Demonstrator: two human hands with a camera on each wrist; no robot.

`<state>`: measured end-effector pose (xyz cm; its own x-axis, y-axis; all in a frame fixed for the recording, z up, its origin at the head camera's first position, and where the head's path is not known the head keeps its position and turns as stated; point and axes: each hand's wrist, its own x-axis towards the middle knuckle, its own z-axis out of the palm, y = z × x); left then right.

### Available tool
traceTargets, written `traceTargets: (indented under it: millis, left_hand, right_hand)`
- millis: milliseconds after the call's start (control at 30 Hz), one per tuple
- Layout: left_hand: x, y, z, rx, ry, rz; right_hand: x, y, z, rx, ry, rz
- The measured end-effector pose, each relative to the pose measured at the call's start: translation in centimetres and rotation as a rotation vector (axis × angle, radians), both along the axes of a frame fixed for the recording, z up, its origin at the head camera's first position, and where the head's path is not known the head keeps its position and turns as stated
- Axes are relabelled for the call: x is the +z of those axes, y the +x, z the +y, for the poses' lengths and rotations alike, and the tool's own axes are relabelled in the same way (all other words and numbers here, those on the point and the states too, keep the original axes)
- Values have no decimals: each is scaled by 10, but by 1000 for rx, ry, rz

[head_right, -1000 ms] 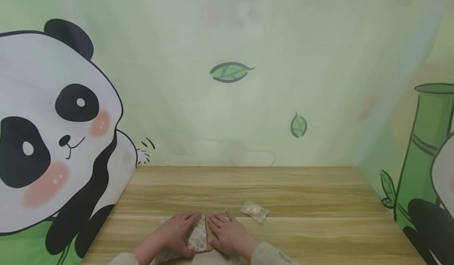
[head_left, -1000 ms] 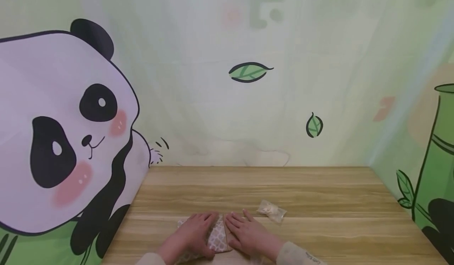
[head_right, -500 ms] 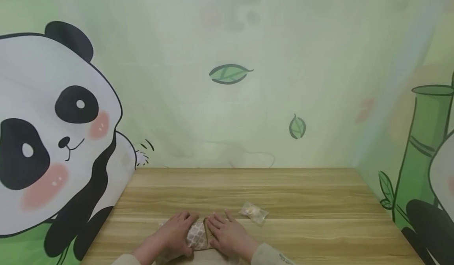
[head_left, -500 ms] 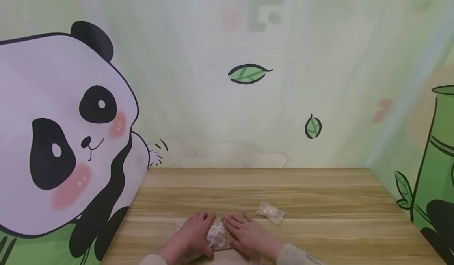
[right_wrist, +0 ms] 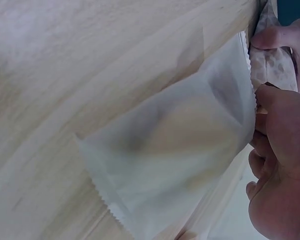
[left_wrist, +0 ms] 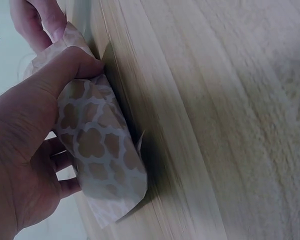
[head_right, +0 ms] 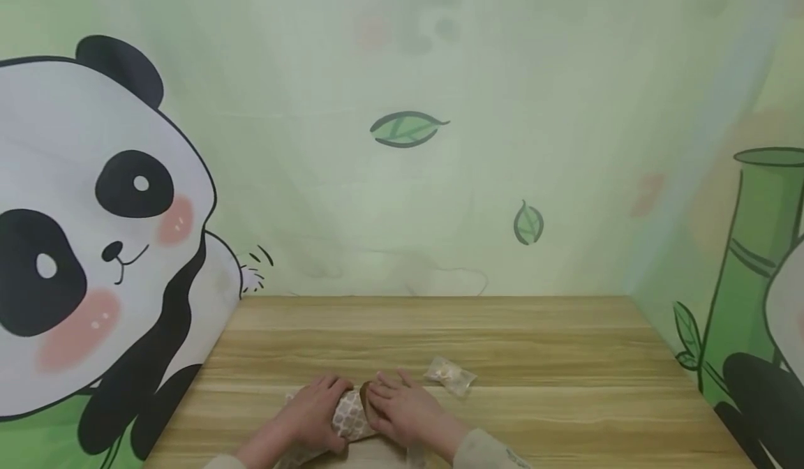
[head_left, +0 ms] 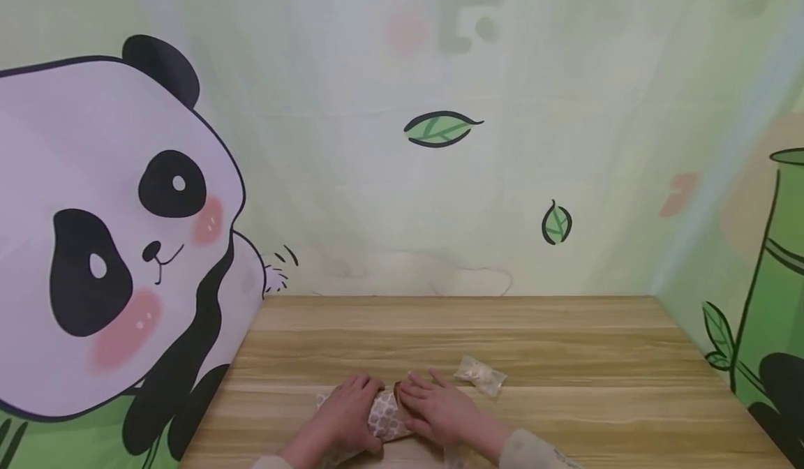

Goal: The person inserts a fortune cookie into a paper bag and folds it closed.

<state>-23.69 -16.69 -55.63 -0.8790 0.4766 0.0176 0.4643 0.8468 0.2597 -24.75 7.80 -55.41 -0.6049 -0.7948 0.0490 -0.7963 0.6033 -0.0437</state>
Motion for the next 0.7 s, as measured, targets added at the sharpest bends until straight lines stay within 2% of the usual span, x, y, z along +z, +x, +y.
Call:
traceTargets:
  millis: [200,400,500,700]
  left_hand:
    - [1,2,6,15,7,17]
    - [-1,4,4,-5,76,13]
    - [-4,3,1,-14,114,16]
    - [-8,2,-3,-20,128,16]
  right_hand:
    - [-5,-1,1,37,-17,12]
    - [2,2,6,20,-23,-2]
    - [7,1,13,1,-64,-50]
    - [18,0,41,-34,-171,-99]
